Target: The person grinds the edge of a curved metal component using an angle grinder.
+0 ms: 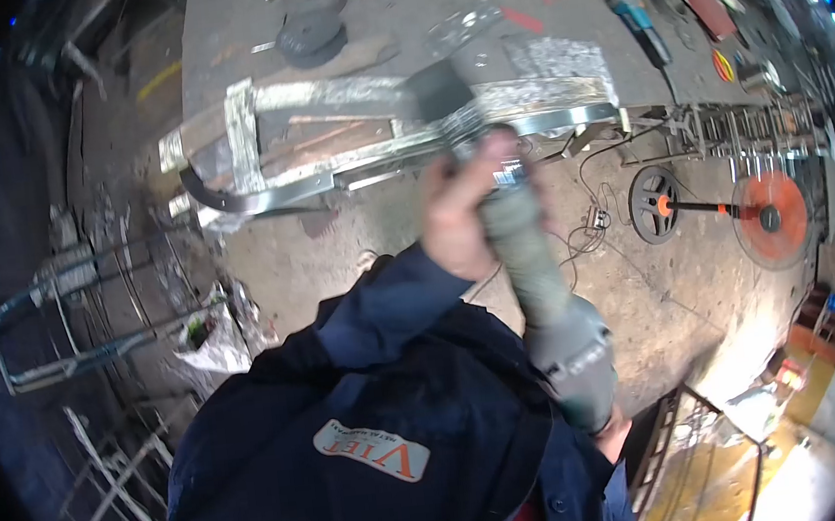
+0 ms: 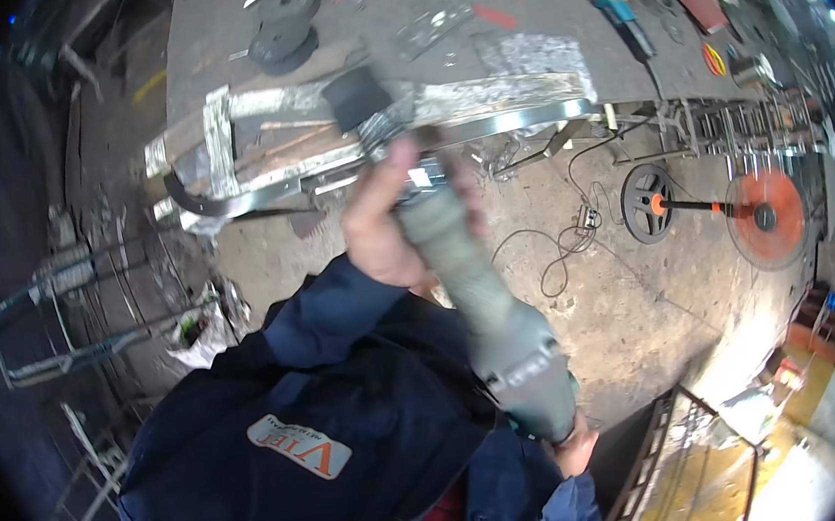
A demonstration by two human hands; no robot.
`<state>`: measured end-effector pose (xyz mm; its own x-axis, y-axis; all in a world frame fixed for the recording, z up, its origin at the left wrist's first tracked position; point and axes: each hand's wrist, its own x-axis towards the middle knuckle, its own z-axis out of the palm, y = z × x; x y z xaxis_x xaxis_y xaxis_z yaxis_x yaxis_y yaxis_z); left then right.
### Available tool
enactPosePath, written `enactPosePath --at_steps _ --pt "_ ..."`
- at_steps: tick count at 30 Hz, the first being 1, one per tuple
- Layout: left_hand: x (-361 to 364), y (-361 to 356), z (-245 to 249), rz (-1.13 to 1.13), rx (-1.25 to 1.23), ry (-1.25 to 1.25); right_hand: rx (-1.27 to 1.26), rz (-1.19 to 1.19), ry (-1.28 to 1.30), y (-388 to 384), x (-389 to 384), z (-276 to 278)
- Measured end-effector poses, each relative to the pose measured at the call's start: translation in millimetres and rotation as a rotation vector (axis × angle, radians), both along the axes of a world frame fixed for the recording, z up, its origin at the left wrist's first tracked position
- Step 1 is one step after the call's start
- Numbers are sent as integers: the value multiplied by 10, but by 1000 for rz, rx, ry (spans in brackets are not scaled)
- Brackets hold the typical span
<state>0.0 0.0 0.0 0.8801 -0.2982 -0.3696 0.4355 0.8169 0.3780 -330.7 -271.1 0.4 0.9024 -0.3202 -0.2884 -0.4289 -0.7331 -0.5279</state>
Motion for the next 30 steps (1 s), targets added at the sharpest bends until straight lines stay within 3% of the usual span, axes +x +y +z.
enactPosePath --at_steps 1,2,3,7,13,19,25,30 --pt "84 -3 -43 -36 -13 -21 -111 51 94 33 82 -96" --pt "111 130 -261 11 22 27 -135 83 -6 175 406 -53" --pt "-167 276 14 43 133 51 -91 156 27 191 224 -124" --pt "-376 595 -169 231 257 105 -178 233 83 85 720 163" --pt "-507 994 -236 406 221 161 -234 451 -56 238 1447 711" --pt "-567 1221 -436 438 350 220 -246 547 79 293 1660 319" --pt "-580 1185 -247 551 421 190 -96 637 -63 27 1974 92" --pt "-589 731 -244 617 449 259 24 719 -109 -530 2270 -262"
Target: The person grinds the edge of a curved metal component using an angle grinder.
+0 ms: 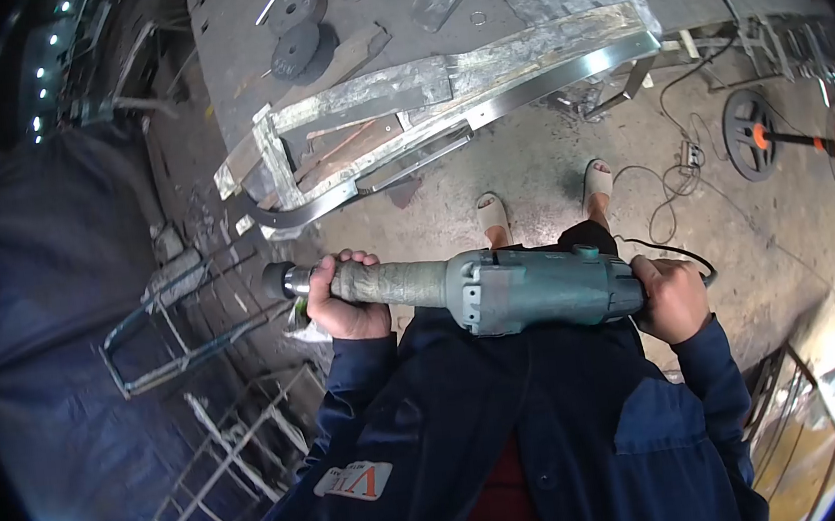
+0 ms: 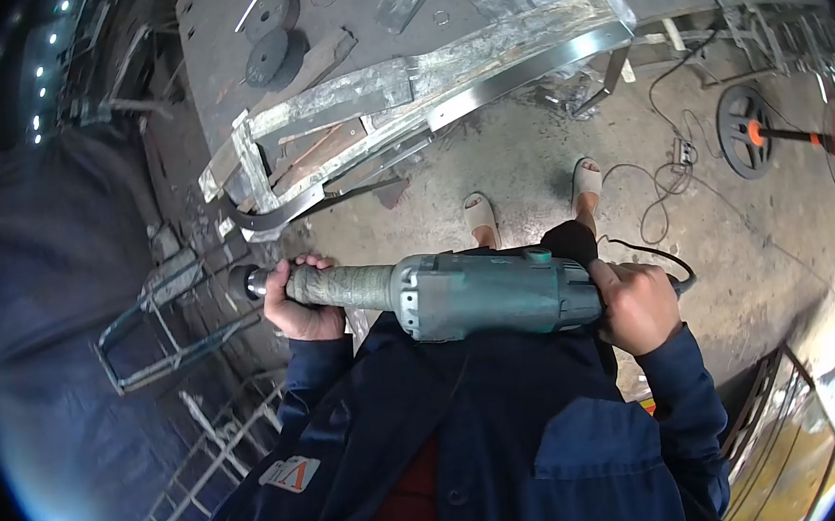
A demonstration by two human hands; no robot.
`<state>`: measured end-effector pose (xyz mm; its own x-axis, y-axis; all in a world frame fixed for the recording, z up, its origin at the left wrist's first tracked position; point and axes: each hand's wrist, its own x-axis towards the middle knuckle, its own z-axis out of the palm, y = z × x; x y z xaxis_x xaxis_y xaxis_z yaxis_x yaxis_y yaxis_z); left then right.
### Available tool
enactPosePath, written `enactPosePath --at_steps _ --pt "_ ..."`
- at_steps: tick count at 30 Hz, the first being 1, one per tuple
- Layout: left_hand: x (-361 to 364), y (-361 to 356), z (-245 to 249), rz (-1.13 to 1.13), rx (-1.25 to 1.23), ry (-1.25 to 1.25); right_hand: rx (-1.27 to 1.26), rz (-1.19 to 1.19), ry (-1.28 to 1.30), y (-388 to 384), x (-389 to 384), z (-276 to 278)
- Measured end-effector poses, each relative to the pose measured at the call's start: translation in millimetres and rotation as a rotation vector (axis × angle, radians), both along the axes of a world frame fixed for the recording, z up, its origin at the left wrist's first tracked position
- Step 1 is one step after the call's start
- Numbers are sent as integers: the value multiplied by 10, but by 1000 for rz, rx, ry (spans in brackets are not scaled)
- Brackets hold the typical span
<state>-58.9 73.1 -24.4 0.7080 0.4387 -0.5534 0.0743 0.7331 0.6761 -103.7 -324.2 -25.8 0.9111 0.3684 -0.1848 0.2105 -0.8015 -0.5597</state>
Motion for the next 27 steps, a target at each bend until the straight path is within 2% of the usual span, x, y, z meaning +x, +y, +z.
enactPosePath --at_steps 7,9,11,12,13,14,15,17,19,21,22,23,24,26,27 --pt "336 -1276 474 50 164 36 100 37 78 -1037 274 -186" --pt "413 -1688 869 49 251 -48 267 -16 101 -1260 369 -319" --pt "369 -2135 1160 72 307 -447 359 54 50 -1401 517 -524" --pt "339 -2305 1150 58 242 -511 424 75 43 -1456 591 -578" --pt "341 -2428 1053 -84 224 -583 493 96 35 -1485 686 -563" --pt "344 -2552 954 -230 211 -648 459 160 -53 -1510 795 -545" --pt "351 -2603 703 -503 245 -714 417 202 0 -1529 889 -582" --pt "364 -2747 448 -335 100 -631 291 293 253 -1590 1167 -619" --pt "389 -2889 383 -300 122 -429 375 368 111 -1487 1440 -130" --pt "457 -3051 370 -350 263 -368 470 452 1 -1242 1528 474" --pt "496 -3121 345 -445 426 -359 669 335 5 -1086 1522 763" --pt "557 -3201 326 -546 590 -346 767 281 5 -1029 1536 860" --pt "625 -3321 349 -597 606 -375 866 229 0 -970 1553 956" --pt "735 -3676 319 -664 726 -433 704 285 -140 -965 1570 984" --pt "782 -3822 380 -681 832 -463 1034 -79 33 -907 1456 997"
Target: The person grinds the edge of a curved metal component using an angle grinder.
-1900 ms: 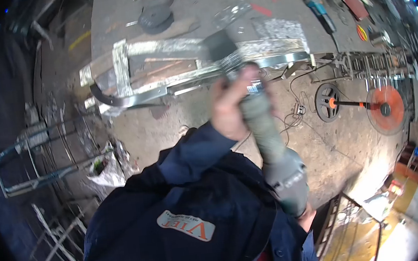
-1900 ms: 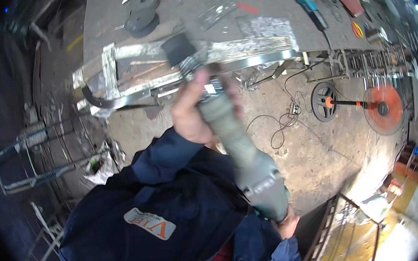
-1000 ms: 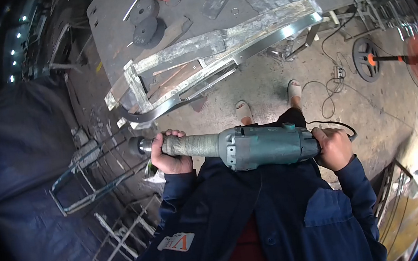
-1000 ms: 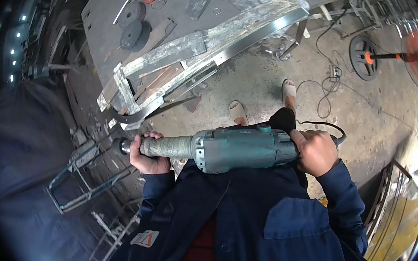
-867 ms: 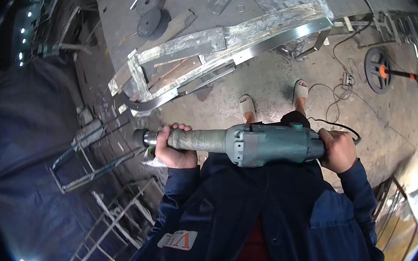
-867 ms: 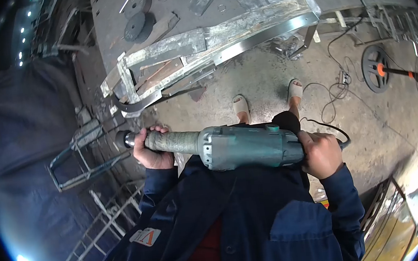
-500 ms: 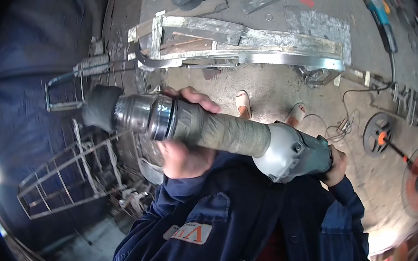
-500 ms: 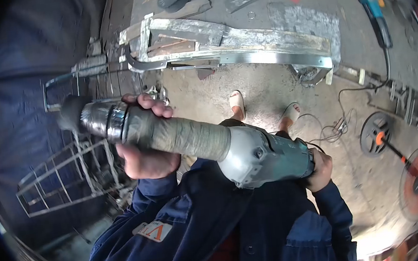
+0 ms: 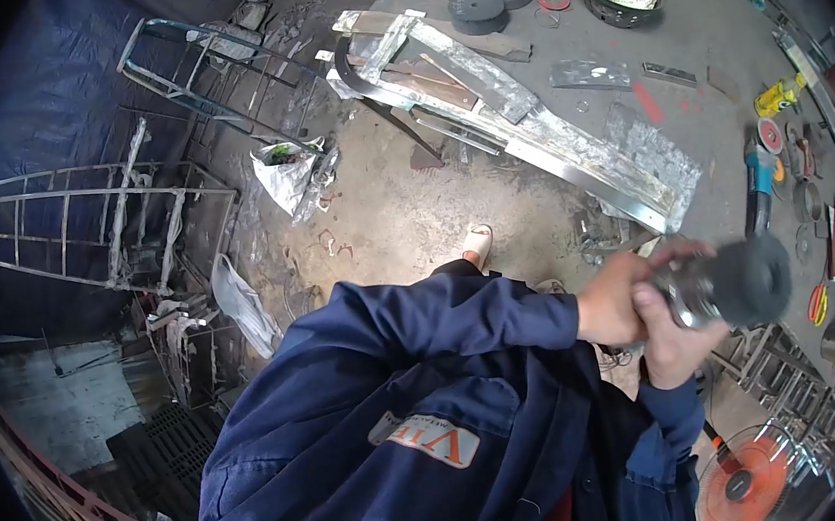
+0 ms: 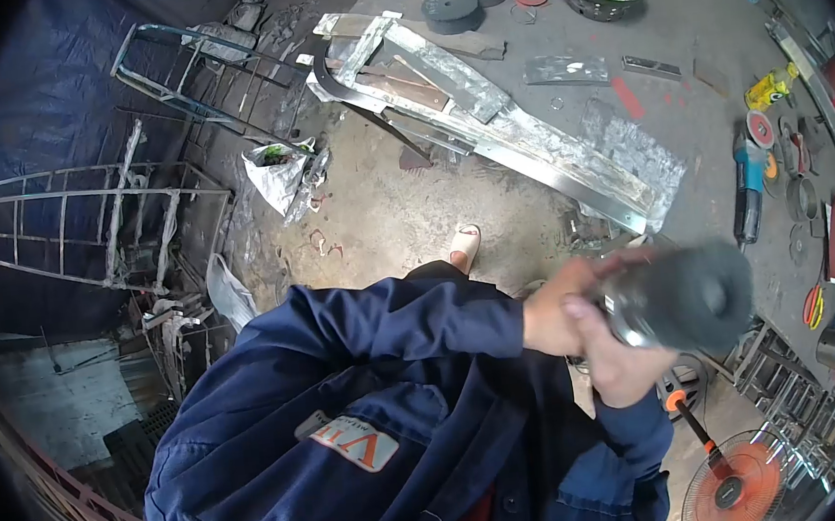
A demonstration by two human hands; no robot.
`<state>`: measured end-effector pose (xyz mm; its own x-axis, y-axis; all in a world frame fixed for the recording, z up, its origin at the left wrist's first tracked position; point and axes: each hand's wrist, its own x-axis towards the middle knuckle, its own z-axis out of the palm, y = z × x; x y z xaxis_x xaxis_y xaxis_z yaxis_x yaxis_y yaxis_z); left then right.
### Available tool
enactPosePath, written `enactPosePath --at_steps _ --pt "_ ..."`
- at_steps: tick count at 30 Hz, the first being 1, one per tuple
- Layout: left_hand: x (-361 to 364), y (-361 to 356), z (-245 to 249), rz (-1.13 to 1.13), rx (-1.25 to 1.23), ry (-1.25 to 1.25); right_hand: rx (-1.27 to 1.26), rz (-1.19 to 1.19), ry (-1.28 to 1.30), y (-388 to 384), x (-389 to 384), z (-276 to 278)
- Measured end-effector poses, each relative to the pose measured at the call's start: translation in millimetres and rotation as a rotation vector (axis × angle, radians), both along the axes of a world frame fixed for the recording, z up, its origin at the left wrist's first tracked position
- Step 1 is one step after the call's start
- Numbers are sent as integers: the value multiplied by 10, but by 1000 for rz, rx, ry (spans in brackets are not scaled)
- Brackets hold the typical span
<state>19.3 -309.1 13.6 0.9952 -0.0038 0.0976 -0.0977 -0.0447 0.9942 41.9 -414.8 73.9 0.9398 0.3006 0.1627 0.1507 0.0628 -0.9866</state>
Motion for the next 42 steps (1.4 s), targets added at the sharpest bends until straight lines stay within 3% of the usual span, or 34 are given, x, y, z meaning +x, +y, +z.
enactPosePath --at_steps 2,4,6,8,11,14,18,19,22,23,24,25,27,29,30,31,34,35,36,37,38,39,41,42 --pt "84 -30 62 -333 100 199 -24 -34 14 -201 19 30" --pt "128 76 201 -453 40 -1 74 86 25 -418 20 73" --pt "162 251 488 -392 -389 -62 25 120 -145 -650 33 17" --pt "306 351 963 -442 -181 -399 13 166 101 -808 -82 186" --pt "471 -89 1285 -922 -211 -247 -168 237 27 -940 -144 206" --pt "596 -360 1186 -1051 -223 -516 -195 109 -157 -999 -166 123" --pt "660 -616 1001 -938 -157 -382 -231 -221 -491 -1046 -103 19" --pt "604 -693 896 -789 -201 -162 -257 -313 -553 -1044 -74 -57" --pt "335 -1045 763 -89 -64 69 -240 -425 -101 -1036 -89 -356" --pt "164 -1037 771 9 29 -10 -275 -464 21 -1032 -104 -435" --pt "-35 -910 784 -98 6 -7 -416 -515 22 -1052 -88 -443" --pt "-204 -604 901 -227 115 72 -383 -520 -75 -1117 -97 -518" --pt "-206 -87 831 -684 64 -501 -377 -586 2 -1228 -53 -548" --pt "-59 6 885 -535 112 -498 -412 -601 73 -1271 -75 -554" --pt "167 -53 1101 -416 306 -420 -455 -562 98 -1243 -135 -537" --pt "337 -131 1063 -383 318 -428 -444 -512 58 -1152 -205 -463" --pt "773 -213 776 -873 268 -543 -500 -375 -46 -853 -401 -505" --pt "772 -113 800 -780 338 -574 -532 -353 -14 -752 -459 -532" --pt "889 50 755 -622 297 -547 -565 -372 158 -649 -540 -508" --pt "1056 266 643 -478 248 -526 -570 -381 173 -592 -586 -572" --pt "1368 580 465 -340 288 -404 -579 -406 188 -544 -617 -647" --pt "1727 928 260 -92 480 -439 -543 -458 205 -477 -666 -713" --pt "2491 1738 -372 158 926 -154 -505 -548 250 -318 -723 -674" --pt "2793 2135 -627 105 1121 121 -508 -597 260 -257 -739 -653"
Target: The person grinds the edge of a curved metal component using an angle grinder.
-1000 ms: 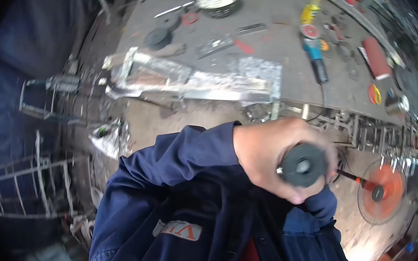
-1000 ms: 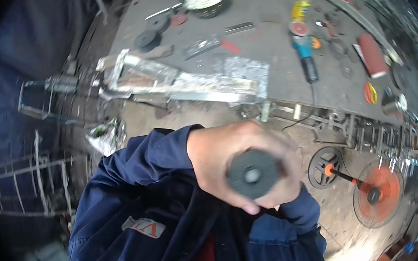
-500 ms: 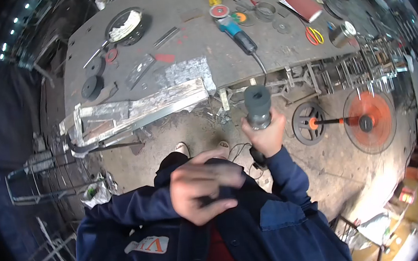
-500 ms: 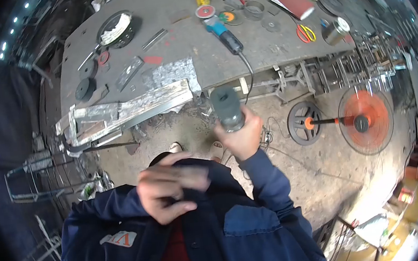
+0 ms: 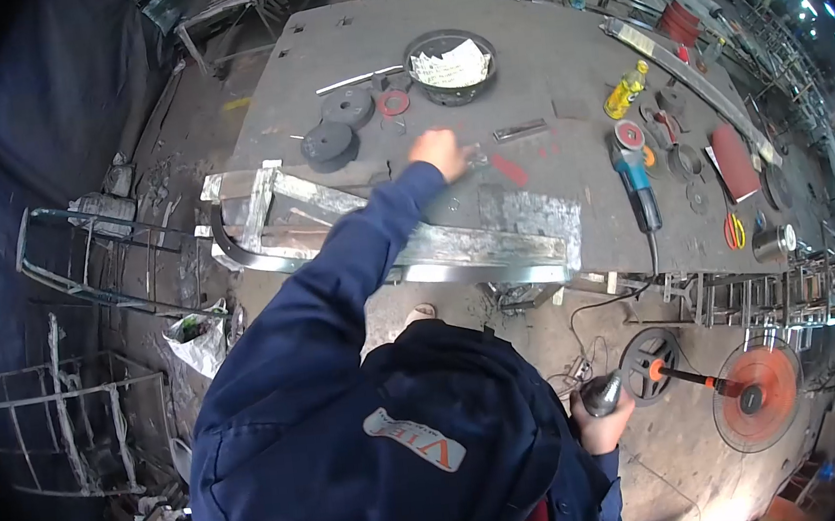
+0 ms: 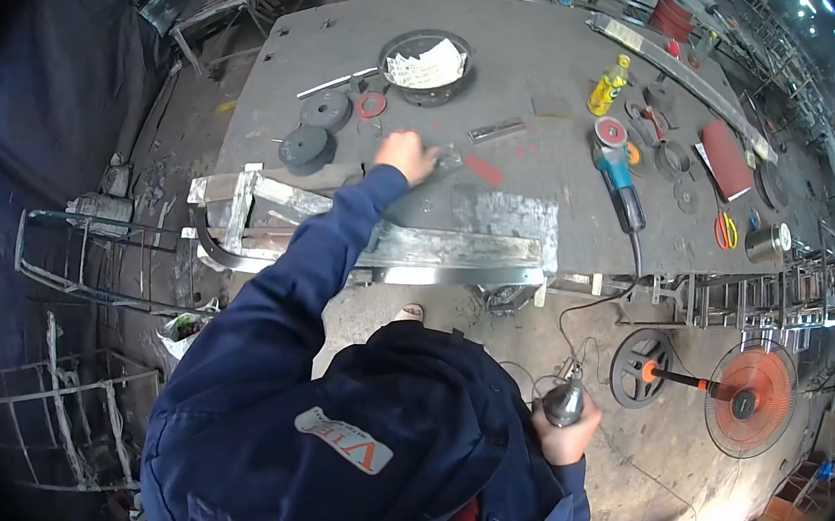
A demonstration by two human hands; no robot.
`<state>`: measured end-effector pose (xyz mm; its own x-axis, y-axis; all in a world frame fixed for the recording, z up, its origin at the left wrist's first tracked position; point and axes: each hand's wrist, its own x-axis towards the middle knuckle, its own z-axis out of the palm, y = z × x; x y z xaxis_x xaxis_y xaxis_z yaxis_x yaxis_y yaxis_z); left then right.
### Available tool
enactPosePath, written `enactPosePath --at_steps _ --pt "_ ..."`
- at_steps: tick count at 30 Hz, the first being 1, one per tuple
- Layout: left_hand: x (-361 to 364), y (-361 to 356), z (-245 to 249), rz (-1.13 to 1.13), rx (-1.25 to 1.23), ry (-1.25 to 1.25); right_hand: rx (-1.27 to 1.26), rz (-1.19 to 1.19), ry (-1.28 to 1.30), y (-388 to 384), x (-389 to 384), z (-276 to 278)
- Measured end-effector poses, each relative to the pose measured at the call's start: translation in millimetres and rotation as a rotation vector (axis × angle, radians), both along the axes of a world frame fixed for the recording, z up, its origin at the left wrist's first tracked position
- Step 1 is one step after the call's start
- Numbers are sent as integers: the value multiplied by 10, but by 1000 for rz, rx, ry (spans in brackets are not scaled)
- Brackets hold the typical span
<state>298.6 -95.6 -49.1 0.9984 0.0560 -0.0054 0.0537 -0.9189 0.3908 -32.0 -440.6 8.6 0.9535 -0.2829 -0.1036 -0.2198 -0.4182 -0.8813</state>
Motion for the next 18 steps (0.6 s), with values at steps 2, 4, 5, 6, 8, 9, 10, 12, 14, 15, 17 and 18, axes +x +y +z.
enactPosePath --at_steps 2,4,5,6,8,9,10,12,14,15,17,18 --pt "348 594 -535 135 44 -7 30 -46 32 67 -35 21" --pt "484 874 -1016 116 136 -55 50 -94 6 257 -61 69" --pt "508 964 -1127 97 228 -103 63 -109 15 332 -101 34" --pt "469 1052 -940 50 162 21 76 -139 18 414 -122 -6" --pt "278 1148 -112 33 114 290 145 -289 97 658 -180 36" --pt "116 1240 106 6 -4 -51 109 -270 100 739 -203 66" --pt "170 1470 210 90 161 215 21 -218 117 794 -217 133" --pt "170 2017 -168 189 299 92 -85 -226 96 958 -273 150" --pt "350 2637 -807 192 257 297 -58 -240 224 1073 -273 245" --pt "455 2881 -1034 142 308 267 -29 -254 191 1128 -277 301" --pt "216 2433 -304 180 181 257 0 -287 191 1233 -370 282" --pt "87 2210 45 110 2 170 -3 -289 185 1283 -414 275"
